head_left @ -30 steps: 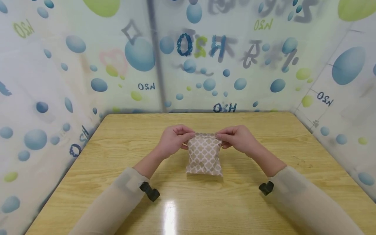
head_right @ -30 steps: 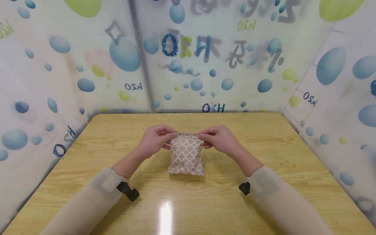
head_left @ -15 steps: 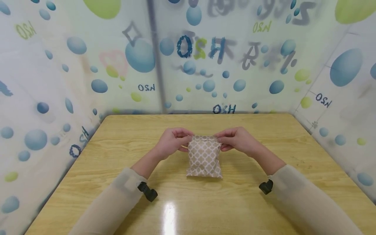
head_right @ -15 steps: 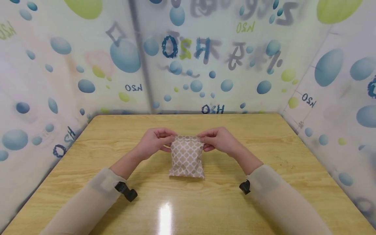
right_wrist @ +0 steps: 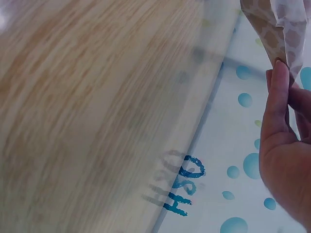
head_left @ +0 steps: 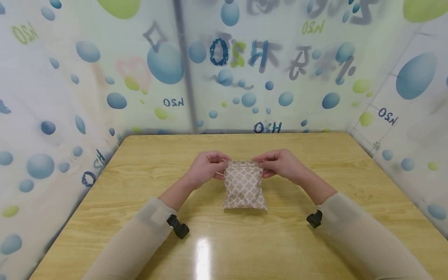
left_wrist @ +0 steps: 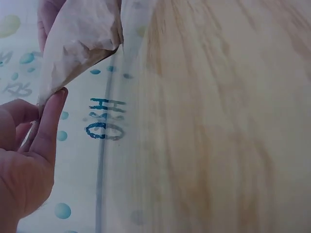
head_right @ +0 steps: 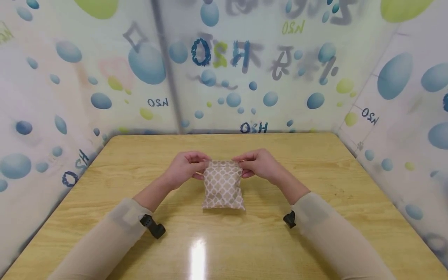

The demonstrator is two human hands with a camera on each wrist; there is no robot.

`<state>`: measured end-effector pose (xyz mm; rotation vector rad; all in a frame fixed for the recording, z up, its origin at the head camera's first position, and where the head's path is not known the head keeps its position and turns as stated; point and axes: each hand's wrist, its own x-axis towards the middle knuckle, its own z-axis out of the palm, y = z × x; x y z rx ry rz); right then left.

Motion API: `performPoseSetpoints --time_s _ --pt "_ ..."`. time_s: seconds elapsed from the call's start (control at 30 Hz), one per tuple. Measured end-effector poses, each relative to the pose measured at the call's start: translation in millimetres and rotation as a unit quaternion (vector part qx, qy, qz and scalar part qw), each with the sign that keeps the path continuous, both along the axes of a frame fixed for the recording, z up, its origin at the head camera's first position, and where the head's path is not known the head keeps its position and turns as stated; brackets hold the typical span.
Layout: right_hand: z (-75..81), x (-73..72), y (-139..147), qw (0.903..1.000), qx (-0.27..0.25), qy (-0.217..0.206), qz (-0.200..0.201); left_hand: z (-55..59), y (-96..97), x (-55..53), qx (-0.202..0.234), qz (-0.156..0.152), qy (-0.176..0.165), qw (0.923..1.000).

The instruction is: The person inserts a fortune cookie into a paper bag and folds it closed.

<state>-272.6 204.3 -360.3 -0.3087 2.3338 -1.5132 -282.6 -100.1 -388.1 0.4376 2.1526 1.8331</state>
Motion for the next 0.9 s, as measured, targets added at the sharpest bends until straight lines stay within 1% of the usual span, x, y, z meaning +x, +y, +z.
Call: performPoseSetpoints --time_s 0.13,0.23,0.37,0.47,0.57,0.63,0.73,0.9 --pt "0.9 0.6 0 0.9998 0.01 0.017 0.005 0.4 3.8 -0.1 -0.018 -0.015 0.012 0.9997" --pt "0.2 -0.2 -1 0.9996 0.017 0.023 0.004 0.9 6.2 -0.1 -0.039 -0.014 0.024 0.9988" --pt "-1.2 -1.8 -4 0.9995 0.028 0.011 -0.004 0.4 6.8 -1.2 -0.06 -0.009 0.03 0.9977" --pt "-0.8 -3.9 -4 0.9994 0.032 -0.004 -0.009 -0.7 6.1 -2.9 -0.052 -0.004 0.011 0.9986" --pt "-1.0 -7.1 -4 0.9992 0.03 -0.022 -0.012 -3.2 5.3 -5.7 -0.035 0.009 -0.013 0.9992" --pt "-2.0 -8.7 -3 0.999 0.036 -0.025 -0.011 -5.2 5.6 -7.8 -0.032 0.018 -0.023 0.9991" --pt "-3.7 -8.4 0 0.9985 0.052 -0.014 -0.01 -7.6 7.7 -11.6 -0.038 0.028 -0.036 0.9982" --pt "-4.5 -3.6 8 0.9969 0.075 0.012 -0.02 -11.6 12.1 -18.1 -0.055 0.039 -0.064 0.9957"
